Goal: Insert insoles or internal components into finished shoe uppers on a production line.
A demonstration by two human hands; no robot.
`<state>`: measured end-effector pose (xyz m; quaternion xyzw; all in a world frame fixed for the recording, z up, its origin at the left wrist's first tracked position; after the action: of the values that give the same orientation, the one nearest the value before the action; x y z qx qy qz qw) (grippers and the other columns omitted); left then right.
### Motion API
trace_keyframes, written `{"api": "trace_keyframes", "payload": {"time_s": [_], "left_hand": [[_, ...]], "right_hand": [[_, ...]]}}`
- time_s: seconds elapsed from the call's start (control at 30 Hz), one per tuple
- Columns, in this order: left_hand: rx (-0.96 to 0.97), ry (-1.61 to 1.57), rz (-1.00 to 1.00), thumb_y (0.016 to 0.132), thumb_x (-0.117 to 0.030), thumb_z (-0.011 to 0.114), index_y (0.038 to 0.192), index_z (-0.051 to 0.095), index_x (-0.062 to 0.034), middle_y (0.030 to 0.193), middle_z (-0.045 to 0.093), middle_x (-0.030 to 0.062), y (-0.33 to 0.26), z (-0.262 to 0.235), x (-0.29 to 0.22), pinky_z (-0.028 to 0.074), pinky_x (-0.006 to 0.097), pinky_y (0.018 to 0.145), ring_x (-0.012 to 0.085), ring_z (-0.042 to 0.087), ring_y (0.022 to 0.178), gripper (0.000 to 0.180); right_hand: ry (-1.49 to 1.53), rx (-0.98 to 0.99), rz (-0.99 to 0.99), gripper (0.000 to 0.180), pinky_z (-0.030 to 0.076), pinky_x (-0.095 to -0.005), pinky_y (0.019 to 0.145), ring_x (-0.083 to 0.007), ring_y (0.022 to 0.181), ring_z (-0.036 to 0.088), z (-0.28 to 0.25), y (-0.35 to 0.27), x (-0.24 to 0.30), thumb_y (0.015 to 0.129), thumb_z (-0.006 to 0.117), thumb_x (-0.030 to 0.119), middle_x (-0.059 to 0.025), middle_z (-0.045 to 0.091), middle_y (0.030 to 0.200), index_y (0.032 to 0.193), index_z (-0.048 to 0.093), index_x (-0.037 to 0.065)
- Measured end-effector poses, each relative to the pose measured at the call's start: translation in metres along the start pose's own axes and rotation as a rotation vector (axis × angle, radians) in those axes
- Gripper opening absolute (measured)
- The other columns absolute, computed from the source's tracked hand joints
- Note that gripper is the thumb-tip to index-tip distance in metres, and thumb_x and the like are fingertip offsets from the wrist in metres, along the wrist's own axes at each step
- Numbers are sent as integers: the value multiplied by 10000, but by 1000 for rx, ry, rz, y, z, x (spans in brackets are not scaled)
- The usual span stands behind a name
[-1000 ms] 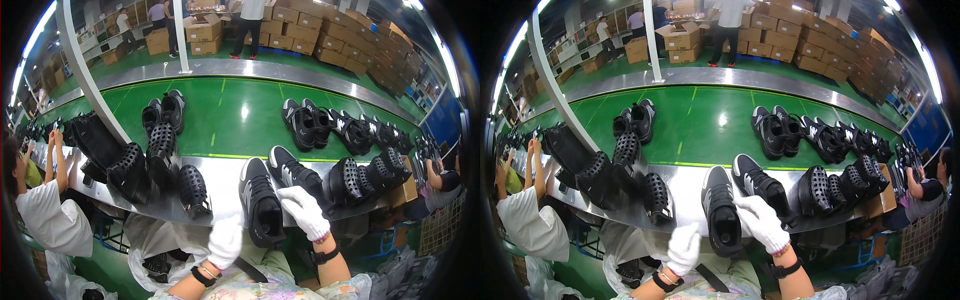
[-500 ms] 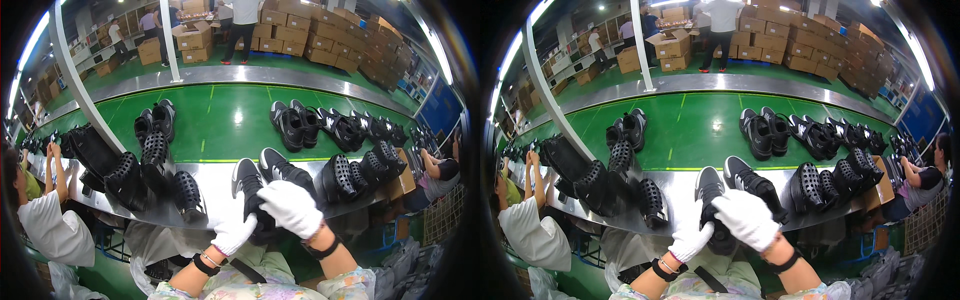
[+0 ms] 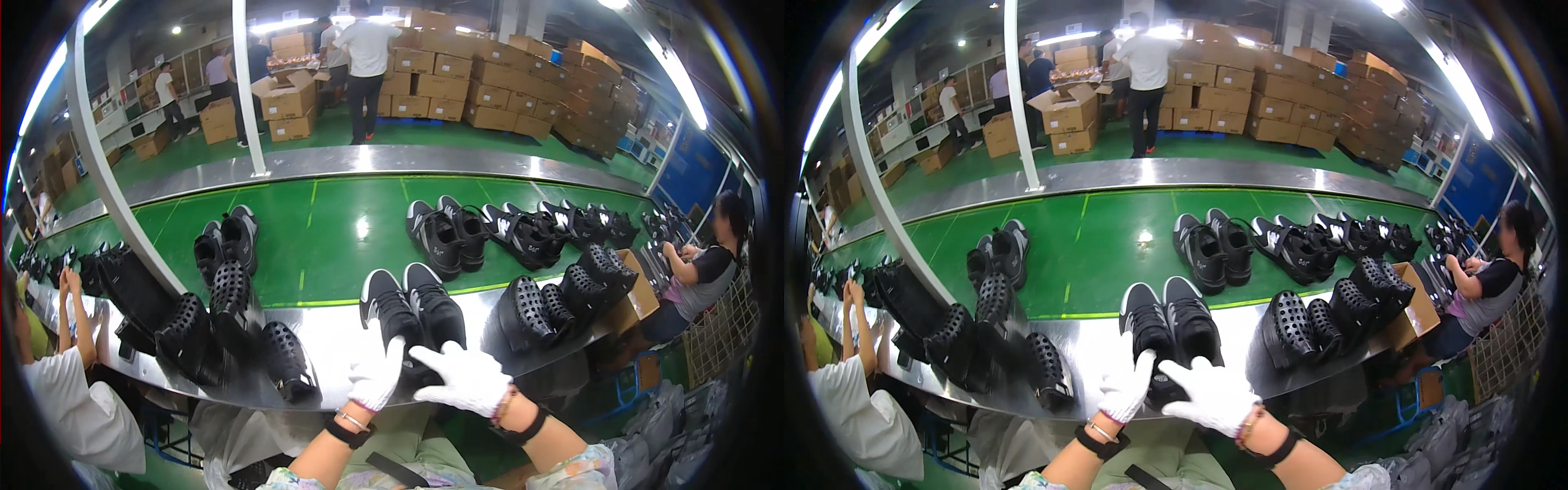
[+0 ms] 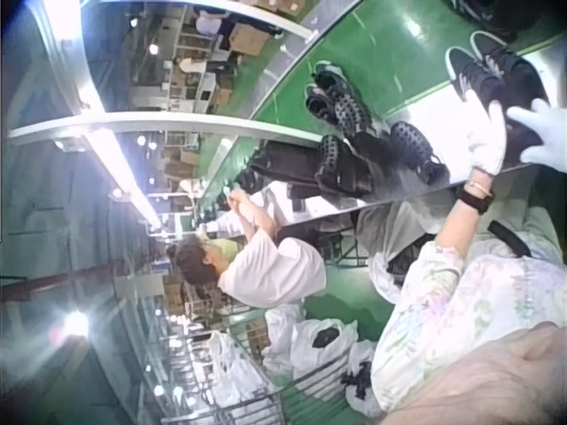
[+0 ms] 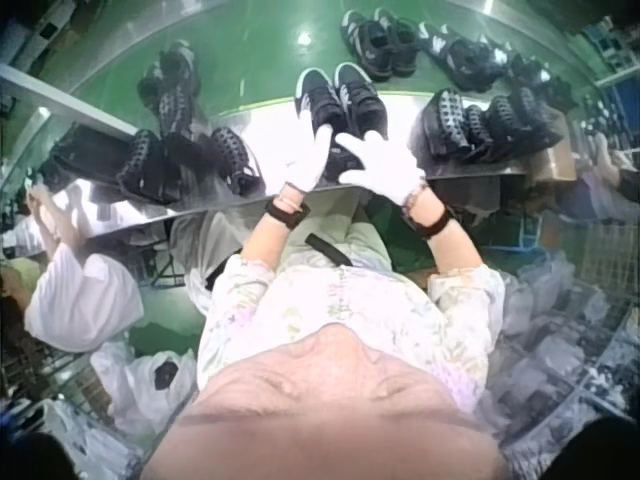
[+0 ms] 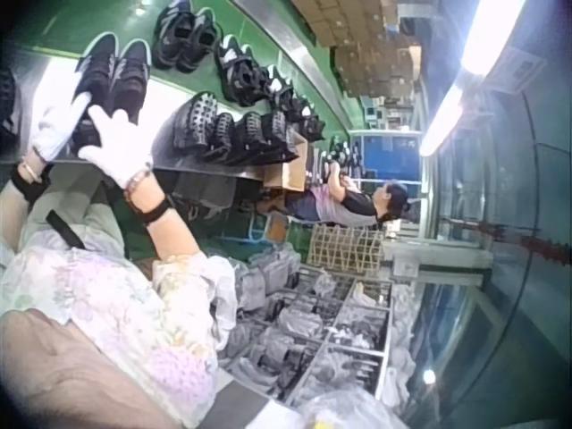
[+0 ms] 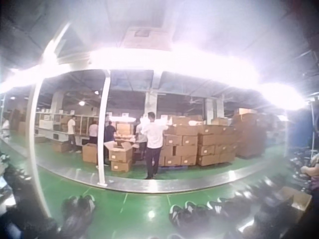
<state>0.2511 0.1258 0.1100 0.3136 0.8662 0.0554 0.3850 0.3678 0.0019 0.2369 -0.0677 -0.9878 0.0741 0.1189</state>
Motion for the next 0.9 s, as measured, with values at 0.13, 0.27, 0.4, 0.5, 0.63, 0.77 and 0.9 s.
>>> {"api": "trace_keyframes", "payload": {"time_s": [0.13,0.27,0.4,0.5,0.63,0.77,0.9], "left_hand": [[13,-473,-222,969,-262,631,1342,529,42,1269,582,274,-16,-22,8,488,452,946,397,597,1104,492],[-296,-179,10,875,-142,720,1296,564,38,1082,636,208,-63,-25,38,523,450,839,344,632,960,484],[-97,-175,-50,885,-138,693,1295,573,22,1078,638,215,-82,-35,43,507,456,869,373,622,965,456],[-111,-140,117,927,-145,642,1209,651,-1,1131,672,223,-72,-31,40,487,487,965,405,627,1080,316],[-163,-26,204,901,-124,668,1127,684,15,1075,693,221,-66,-42,41,524,461,913,392,661,1008,266],[-159,27,174,890,-120,673,1115,699,-9,1088,706,179,-66,-49,39,537,429,889,349,674,977,252],[-123,-20,221,894,-126,651,1137,694,-19,1111,709,163,-68,-38,43,536,419,895,328,673,982,270]], "right_hand": [[-50,-20,-80,399,527,-460,755,-364,854,654,10,50,5,873,670,430,-199,570,1051,1119,665,117],[-23,-134,-125,354,528,-470,766,-382,874,648,0,112,8,854,690,411,-199,574,1051,1049,667,117],[31,-266,-127,344,535,-479,780,-392,887,657,-5,198,3,833,707,405,-190,590,1050,1006,660,111],[41,-338,-45,355,537,-483,798,-397,905,653,5,252,-16,839,706,396,-207,568,1088,1038,651,107],[148,-456,-80,487,534,-477,880,-423,1000,645,-1,270,-26,856,682,400,-234,549,1217,1267,602,151],[-132,-356,189,442,548,-474,848,-386,1002,651,-45,235,-79,859,658,446,-228,580,1181,1164,636,127],[-138,-160,431,485,543,-469,909,-390,1063,650,-27,213,-167,776,703,495,-205,579,1223,1203,689,265]]}}
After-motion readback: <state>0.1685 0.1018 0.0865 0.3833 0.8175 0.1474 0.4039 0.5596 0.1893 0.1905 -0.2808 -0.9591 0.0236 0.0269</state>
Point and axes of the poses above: each hand's wrist, its own y-axis towards the middle knuckle, its own z-axis out of the palm, x = y × z, the point moved 4 cm from there along y, towards the middle knuckle
